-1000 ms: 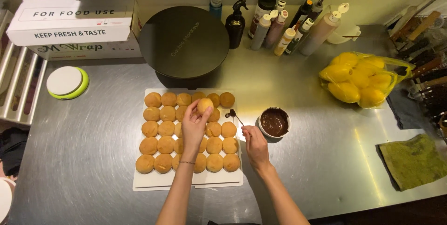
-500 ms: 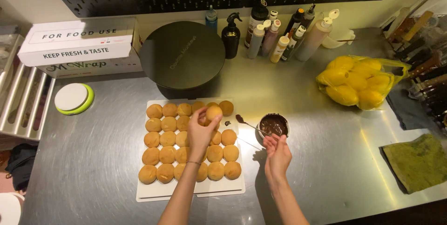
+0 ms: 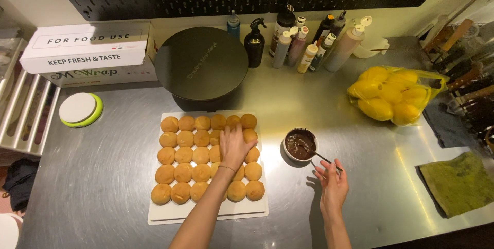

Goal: Filling or topping small pastries with chocolate sauce using a spoon at a bakery workstation.

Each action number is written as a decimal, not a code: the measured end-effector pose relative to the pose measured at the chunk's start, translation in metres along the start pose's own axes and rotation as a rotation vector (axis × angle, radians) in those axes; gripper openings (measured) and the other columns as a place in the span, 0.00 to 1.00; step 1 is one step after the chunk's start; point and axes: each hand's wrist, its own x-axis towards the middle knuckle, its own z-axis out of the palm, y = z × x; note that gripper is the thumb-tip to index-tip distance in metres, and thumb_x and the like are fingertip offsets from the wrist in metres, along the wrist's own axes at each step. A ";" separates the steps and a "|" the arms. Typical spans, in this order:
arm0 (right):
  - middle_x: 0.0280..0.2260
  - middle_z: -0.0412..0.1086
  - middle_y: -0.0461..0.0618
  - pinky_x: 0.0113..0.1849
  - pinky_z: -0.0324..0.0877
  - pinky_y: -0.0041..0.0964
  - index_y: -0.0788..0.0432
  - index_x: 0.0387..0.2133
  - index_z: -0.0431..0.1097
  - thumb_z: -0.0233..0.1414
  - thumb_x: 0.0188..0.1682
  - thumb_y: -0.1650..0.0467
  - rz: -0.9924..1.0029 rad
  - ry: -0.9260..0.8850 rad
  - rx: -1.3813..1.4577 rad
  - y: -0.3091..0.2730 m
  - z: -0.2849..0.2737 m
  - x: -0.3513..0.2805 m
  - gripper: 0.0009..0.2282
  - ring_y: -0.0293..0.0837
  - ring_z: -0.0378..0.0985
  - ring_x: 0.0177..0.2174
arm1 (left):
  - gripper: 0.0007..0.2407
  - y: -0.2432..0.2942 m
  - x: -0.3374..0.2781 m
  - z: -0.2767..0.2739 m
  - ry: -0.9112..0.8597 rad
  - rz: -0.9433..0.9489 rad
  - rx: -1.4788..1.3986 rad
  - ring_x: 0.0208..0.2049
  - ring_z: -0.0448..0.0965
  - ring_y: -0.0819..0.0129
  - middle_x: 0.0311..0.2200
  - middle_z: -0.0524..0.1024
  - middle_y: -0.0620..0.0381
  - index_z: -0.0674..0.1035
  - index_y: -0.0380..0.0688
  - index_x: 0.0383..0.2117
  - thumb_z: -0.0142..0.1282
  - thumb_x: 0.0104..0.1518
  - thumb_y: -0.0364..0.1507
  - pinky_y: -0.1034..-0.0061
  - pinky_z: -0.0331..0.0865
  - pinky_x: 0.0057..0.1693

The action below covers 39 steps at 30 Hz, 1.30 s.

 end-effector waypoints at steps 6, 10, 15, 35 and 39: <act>0.31 0.63 0.46 0.28 0.55 0.29 0.58 0.49 0.63 0.33 0.61 0.60 0.105 0.245 0.070 0.034 0.014 -0.055 0.17 0.34 0.61 0.27 | 0.28 0.014 -0.012 -0.063 0.139 -0.103 -0.181 0.43 0.74 0.57 0.41 0.79 0.48 0.79 0.36 0.46 0.61 0.51 0.50 0.67 0.64 0.52; 0.32 0.78 0.58 0.42 0.74 0.38 0.68 0.36 0.75 0.36 0.59 0.68 -0.135 -0.295 -0.370 0.028 0.071 -0.075 0.19 0.46 0.80 0.35 | 0.14 -0.001 -0.043 -0.129 0.189 -0.345 -0.664 0.41 0.75 0.70 0.42 0.74 0.58 0.76 0.45 0.50 0.49 0.64 0.37 0.77 0.72 0.42; 0.59 0.59 0.58 0.56 0.60 0.50 0.59 0.60 0.60 0.34 0.57 0.62 -0.448 -0.641 -0.866 0.027 0.153 -0.047 0.21 0.54 0.63 0.56 | 0.16 -0.074 -0.108 -0.166 0.336 -0.559 -0.625 0.50 0.73 0.59 0.52 0.70 0.47 0.71 0.40 0.55 0.44 0.67 0.35 0.65 0.71 0.54; 0.23 0.74 0.63 0.29 0.70 0.57 0.66 0.69 0.40 0.42 0.48 0.73 -0.526 -0.474 -1.644 0.118 0.082 0.010 0.33 0.62 0.78 0.24 | 0.08 -0.130 -0.300 -0.109 0.643 -0.588 -0.285 0.40 0.76 0.53 0.48 0.73 0.35 0.72 0.24 0.50 0.43 0.72 0.20 0.66 0.69 0.47; 0.19 0.72 0.58 0.21 0.72 0.49 0.70 0.67 0.49 0.47 0.47 0.72 -0.709 -0.336 -1.756 0.147 0.075 0.021 0.31 0.55 0.76 0.16 | 0.09 -0.122 -0.297 -0.118 0.587 -0.655 -0.307 0.42 0.76 0.51 0.49 0.72 0.35 0.71 0.25 0.51 0.42 0.71 0.20 0.62 0.70 0.49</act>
